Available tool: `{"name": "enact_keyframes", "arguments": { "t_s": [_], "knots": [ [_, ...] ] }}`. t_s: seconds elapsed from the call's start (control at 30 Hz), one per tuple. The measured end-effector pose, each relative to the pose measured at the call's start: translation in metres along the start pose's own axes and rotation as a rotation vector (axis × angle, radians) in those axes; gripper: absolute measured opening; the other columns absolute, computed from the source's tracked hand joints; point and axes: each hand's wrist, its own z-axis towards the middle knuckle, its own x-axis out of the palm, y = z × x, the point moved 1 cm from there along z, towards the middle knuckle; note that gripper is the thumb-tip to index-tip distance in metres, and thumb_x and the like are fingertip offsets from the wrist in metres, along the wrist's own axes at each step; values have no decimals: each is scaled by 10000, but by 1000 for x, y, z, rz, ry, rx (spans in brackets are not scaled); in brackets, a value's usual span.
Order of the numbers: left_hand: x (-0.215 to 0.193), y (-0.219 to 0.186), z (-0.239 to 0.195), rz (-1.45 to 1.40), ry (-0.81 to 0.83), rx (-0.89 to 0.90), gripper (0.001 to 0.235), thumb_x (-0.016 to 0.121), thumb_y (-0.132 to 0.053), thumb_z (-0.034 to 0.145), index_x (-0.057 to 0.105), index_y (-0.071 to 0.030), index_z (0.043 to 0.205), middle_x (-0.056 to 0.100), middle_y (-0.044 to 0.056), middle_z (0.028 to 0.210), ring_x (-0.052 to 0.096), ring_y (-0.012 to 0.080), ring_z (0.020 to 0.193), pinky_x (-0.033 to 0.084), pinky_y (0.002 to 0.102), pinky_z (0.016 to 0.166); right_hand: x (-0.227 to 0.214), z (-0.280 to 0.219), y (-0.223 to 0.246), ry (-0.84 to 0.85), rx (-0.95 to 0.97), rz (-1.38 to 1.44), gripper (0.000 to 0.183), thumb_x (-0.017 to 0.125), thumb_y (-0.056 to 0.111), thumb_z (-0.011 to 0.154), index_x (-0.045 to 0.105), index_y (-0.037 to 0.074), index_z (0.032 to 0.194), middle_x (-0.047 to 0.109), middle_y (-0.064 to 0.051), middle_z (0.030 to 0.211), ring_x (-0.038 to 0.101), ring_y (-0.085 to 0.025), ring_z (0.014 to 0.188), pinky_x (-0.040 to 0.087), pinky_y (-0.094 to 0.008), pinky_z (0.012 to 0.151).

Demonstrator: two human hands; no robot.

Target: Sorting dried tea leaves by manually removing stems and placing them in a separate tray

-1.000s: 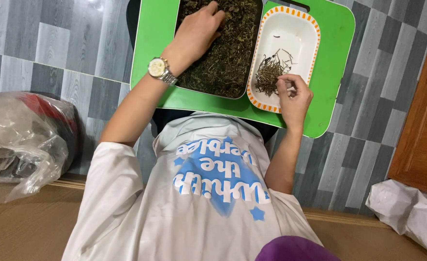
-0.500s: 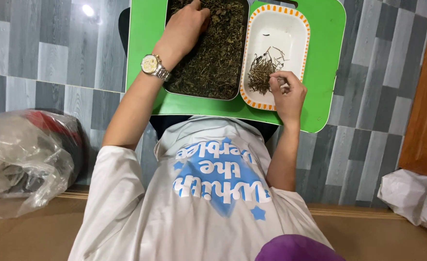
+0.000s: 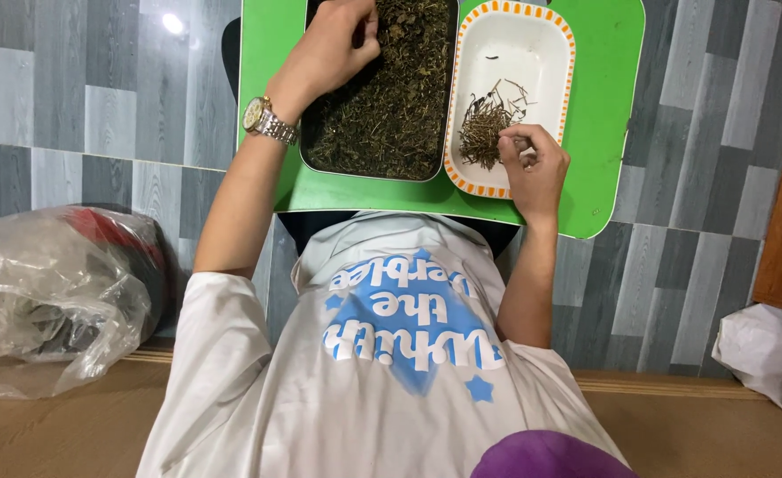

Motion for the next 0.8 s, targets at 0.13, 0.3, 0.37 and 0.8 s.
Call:
{"name": "enact_keyframes", "arguments": {
  "t_s": [0.13,0.3,0.37,0.8],
  "knots": [
    [4,1,-6,-124,-19,-59,134,586,29,922,527,-88,898,559,14,788,442,142,708,370,337,648,-1,0,4,1,-3,16,214,663,276,1063,718,73,1024,697,-46,904,568,-110,771,392,-258,563],
    [-9,-35,-29,-215,-4,-95,117,583,43,1009,505,-45,1010,625,75,887,530,148,731,422,324,655,-1,5,-4,138,-65,-69,191,664,225,1079,711,41,1100,722,-101,945,636,-129,721,490,-227,541],
    [5,-46,-48,-159,-6,-95,161,593,57,995,502,-30,1096,616,65,897,552,164,742,421,370,754,2,7,18,148,-92,-14,136,670,145,1049,705,20,1089,726,-130,985,654,-185,811,532,-277,665],
    [55,-120,-98,206,-132,-38,48,496,-47,1016,503,-27,1059,460,143,842,598,376,795,501,461,656,82,21,72,250,-332,66,97,630,115,1018,725,94,1025,659,-77,776,676,-293,692,546,-376,633]
  ]
}}
